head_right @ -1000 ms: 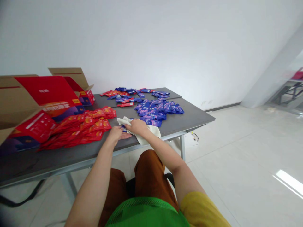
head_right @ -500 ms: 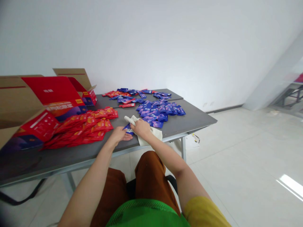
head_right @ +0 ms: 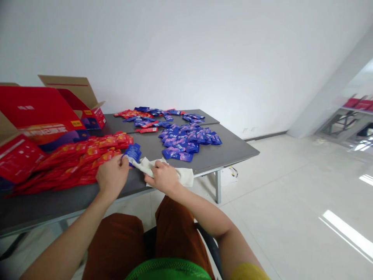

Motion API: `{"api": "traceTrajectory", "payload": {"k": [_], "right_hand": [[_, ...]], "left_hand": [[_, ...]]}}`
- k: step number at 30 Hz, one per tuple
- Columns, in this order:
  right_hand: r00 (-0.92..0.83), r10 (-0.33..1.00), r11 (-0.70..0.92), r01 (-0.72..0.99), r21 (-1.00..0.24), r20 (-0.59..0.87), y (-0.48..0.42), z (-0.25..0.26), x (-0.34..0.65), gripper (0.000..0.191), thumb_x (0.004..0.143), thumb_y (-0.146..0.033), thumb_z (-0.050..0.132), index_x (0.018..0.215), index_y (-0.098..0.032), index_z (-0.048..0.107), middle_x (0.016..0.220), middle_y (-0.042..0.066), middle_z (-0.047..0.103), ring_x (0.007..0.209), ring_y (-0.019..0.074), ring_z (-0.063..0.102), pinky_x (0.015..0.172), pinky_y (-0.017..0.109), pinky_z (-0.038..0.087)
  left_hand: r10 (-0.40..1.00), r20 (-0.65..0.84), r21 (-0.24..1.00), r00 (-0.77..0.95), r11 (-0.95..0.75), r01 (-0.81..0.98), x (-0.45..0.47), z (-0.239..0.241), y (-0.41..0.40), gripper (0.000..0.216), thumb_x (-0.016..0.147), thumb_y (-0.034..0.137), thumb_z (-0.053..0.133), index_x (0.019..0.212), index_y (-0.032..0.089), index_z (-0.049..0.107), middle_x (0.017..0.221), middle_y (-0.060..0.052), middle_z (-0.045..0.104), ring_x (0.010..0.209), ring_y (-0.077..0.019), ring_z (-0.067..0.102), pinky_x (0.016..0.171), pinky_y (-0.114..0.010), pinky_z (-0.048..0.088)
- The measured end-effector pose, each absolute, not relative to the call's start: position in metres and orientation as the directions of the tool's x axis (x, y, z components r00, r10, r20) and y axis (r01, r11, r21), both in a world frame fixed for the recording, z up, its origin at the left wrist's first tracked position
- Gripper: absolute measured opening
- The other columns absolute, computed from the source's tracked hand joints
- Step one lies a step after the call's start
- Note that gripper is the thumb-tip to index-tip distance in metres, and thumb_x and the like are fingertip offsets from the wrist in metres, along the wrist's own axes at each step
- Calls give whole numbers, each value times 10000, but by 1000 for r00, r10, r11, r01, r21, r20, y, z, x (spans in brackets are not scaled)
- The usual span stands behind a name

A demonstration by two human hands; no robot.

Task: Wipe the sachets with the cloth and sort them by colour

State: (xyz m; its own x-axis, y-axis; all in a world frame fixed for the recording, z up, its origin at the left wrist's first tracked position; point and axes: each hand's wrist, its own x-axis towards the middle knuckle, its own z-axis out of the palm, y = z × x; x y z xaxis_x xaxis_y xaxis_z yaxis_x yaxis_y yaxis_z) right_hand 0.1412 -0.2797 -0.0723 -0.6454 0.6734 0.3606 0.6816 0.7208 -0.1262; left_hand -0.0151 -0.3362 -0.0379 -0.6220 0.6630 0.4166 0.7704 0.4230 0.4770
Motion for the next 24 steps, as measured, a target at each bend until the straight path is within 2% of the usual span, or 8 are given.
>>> {"api": "traceTrajectory", "payload": {"k": [1,3,6,9,14,17,21,24], "right_hand": [[-637,678,715,687,-130,366,-279,-72,141,390,919,-491,469,928,-192,719,949,75,630,883,197,610,751,282,454],[-614,691,700,700,-140,382,-279,-73,141,370,915,-481,475,933,-199,714,930,69,620,868,196,603,740,289,455],[-574,707,675,721,-154,412,-282,-76,139,341,906,-472,485,900,-208,700,898,57,603,843,199,585,713,302,454],[-551,709,664,732,-155,440,-290,-84,133,330,885,-487,511,871,-198,670,884,61,582,849,217,560,701,325,454],[-612,622,754,636,-163,489,-305,-97,123,334,834,-530,560,880,-206,623,905,60,561,859,237,533,679,344,459],[-602,636,753,621,-218,483,-303,-98,122,324,837,-530,550,876,-213,607,876,49,557,834,232,535,661,339,464],[-571,674,728,622,-290,468,-295,-95,122,331,836,-516,546,939,-207,599,887,49,571,821,230,546,655,340,474],[-563,683,723,612,-322,465,-293,-95,121,341,834,-503,544,965,-192,595,924,59,580,824,234,553,654,347,482]], "left_hand": [[624,476,401,-620,474,784,-14,-28,-337,411,922,412,382,975,185,720,794,-149,703,791,-287,655,675,-343,462],[561,555,334,-614,525,782,-11,-10,-335,456,932,429,353,1052,183,717,796,-159,696,771,-291,642,665,-350,447],[500,643,316,-579,516,796,-7,11,-317,461,941,419,354,1164,183,682,804,-149,695,772,-276,637,670,-339,437],[523,695,284,-494,432,856,-3,19,-283,457,961,391,334,1194,173,661,830,-148,701,770,-257,643,675,-325,432],[642,756,103,-129,78,992,16,9,-205,419,971,245,314,1219,146,636,977,-169,715,866,-237,664,748,-327,440],[656,745,-40,122,-138,990,38,-3,-164,419,955,166,318,1239,122,622,1136,-175,685,946,-224,660,787,-334,451],[672,605,-223,428,-373,901,61,-30,-128,403,934,120,343,1208,102,638,1166,-169,675,955,-216,664,809,-348,468],[681,476,-264,556,-492,830,68,-52,-117,380,917,125,380,1183,92,649,1128,-169,688,914,-210,673,774,-337,482]]}}
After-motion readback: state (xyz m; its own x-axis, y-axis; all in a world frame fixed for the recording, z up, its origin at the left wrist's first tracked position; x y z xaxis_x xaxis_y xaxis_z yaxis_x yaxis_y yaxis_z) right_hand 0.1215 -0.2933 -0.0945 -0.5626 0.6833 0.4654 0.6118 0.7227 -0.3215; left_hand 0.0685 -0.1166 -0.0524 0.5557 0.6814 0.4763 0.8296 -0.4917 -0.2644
